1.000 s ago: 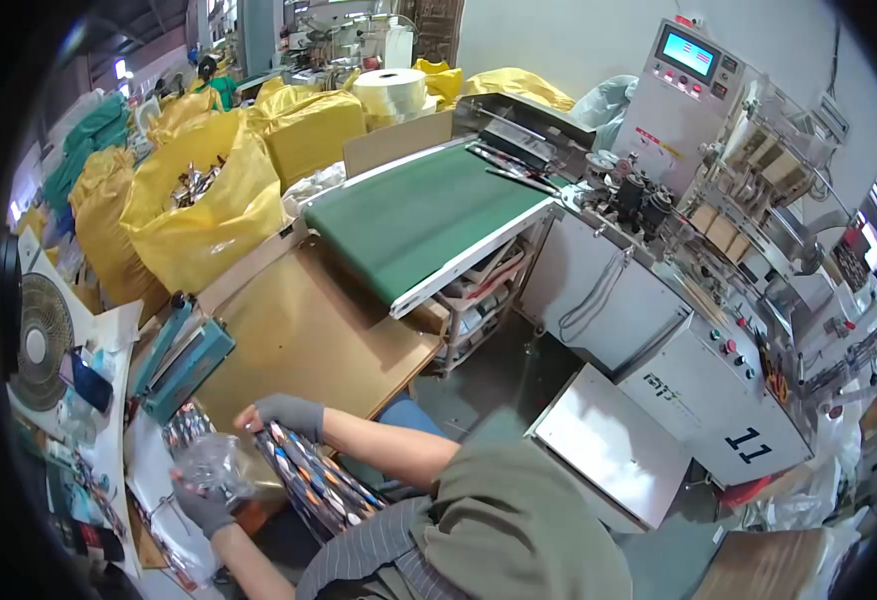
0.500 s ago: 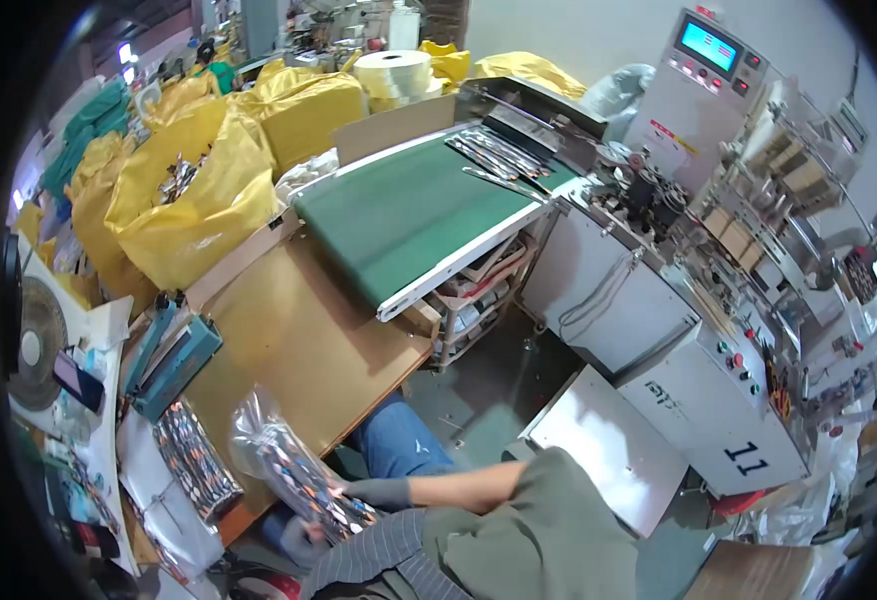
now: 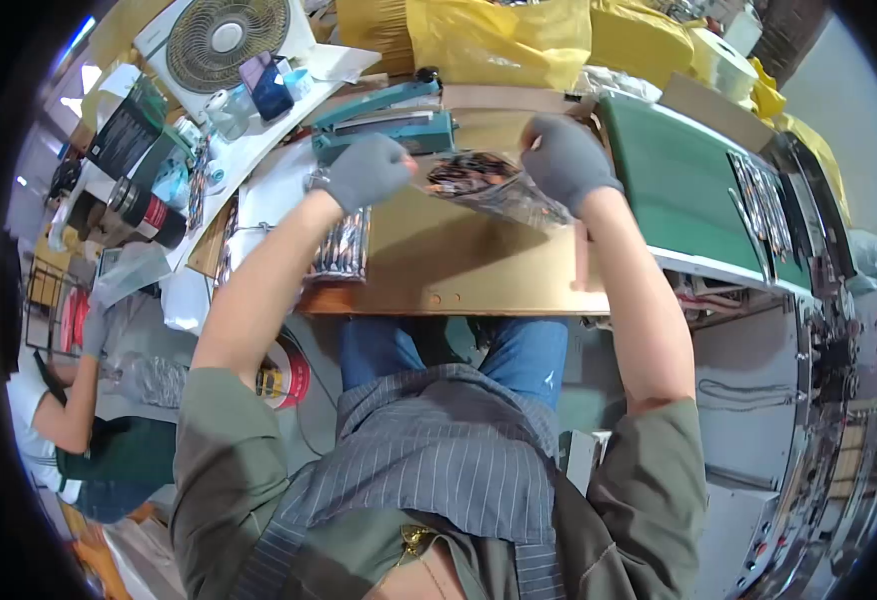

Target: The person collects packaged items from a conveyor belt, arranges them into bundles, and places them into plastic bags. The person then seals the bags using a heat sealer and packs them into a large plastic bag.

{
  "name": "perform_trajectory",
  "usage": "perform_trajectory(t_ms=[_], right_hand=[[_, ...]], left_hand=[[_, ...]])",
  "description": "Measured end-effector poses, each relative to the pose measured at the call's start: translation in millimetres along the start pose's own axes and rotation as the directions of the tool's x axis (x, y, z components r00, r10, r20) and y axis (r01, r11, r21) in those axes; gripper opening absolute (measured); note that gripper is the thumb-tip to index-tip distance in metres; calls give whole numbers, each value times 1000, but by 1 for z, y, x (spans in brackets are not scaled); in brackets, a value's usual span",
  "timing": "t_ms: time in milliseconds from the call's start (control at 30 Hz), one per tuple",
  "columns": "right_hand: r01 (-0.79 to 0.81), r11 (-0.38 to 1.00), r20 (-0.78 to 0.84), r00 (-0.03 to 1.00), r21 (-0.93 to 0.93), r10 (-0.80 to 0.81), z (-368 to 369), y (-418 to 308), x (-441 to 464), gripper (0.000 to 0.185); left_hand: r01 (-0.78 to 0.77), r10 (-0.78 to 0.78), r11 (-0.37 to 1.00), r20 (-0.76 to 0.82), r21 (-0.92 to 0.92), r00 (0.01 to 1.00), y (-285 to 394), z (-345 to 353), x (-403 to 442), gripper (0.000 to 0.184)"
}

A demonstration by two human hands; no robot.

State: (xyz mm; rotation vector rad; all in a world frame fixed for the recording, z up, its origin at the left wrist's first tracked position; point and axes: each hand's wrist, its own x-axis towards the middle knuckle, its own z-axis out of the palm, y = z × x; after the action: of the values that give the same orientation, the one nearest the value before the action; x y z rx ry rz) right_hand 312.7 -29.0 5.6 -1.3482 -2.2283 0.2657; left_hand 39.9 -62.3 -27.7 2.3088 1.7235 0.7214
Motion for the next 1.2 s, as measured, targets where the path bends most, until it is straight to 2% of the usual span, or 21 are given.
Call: perform_trajectory(t_ms=[33,133,233,367,400,467,500,533,567,667,700,767,800,867,933,967,1000,1033,1100,1133,1200], right_hand=[[8,999,-89,996,44,-4,-23,-11,3,12],[-66,942,-168,978,330,127,1,27,21,14],[-235,933,160,967,274,197,-2,37,29,15],[-265,796,223,960,544,167,4,54,23,16],[-576,738,580,752,350,312,-23,20,19,18],[-371,844,377,899,386,223,-42,15,25,30],[-265,884,276,947,385,164,-48,12,28,37],[-61,933,97,995,356,28,-55,1,26,42],[139,947,-78,990,290,-122,-62,-17,24,47],[477,859,-181,843,-188,-507,-37,-65,20,50],[492,862,-119,855,-123,-505,-6,-50,24,37],[469,882,-145,876,33,-460,12,-45,33,28],[370,891,-153,928,264,-340,10,-56,39,27],[140,789,-42,989,598,-143,18,-67,57,30],[241,917,-34,969,318,-244,61,-53,88,31],[296,940,-22,955,168,-297,92,-43,107,32],[377,925,-73,923,-39,-379,126,-22,125,30],[230,973,-192,955,5,-225,150,-9,147,29],[-57,989,-394,913,136,107,181,5,197,28],[-59,988,-321,942,141,102,189,1,219,30],[-72,985,-179,979,158,100,203,-12,254,33]], left_hand=[[-6,3,999,60,45,998,13,-5,12,28],[-72,84,996,-382,44,920,31,-12,22,27],[191,-178,928,69,-319,982,38,-25,33,26],[75,-89,896,-11,-438,996,34,-39,26,29],[100,-95,884,35,-457,995,34,-36,22,29],[136,-102,862,96,-489,990,33,-35,23,28],[117,-107,806,51,-581,993,37,-39,21,26],[97,-115,740,16,-665,993,45,-48,16,23],[73,-127,669,-18,-740,992,53,-57,13,22],[86,-131,593,10,-801,991,72,-81,6,22],[12,-94,677,-70,-736,993,70,-81,2,22],[-138,4,817,-233,-560,973,57,-83,0,25],[-294,48,825,-459,-483,887,50,-79,0,29],[-206,34,808,-305,-552,952,20,-54,0,33],[126,-135,695,44,-708,990,-11,-31,1,36],[405,-251,535,318,-741,914,-27,-19,4,36],[388,-288,450,281,-804,915,-59,19,5,36],[359,-328,361,244,-860,913,-88,53,8,36],[298,-409,177,205,-938,889,-102,66,8,37],[416,-489,275,247,-867,836,-114,69,12,36],[439,-478,114,338,-891,811,-149,87,23,35]])
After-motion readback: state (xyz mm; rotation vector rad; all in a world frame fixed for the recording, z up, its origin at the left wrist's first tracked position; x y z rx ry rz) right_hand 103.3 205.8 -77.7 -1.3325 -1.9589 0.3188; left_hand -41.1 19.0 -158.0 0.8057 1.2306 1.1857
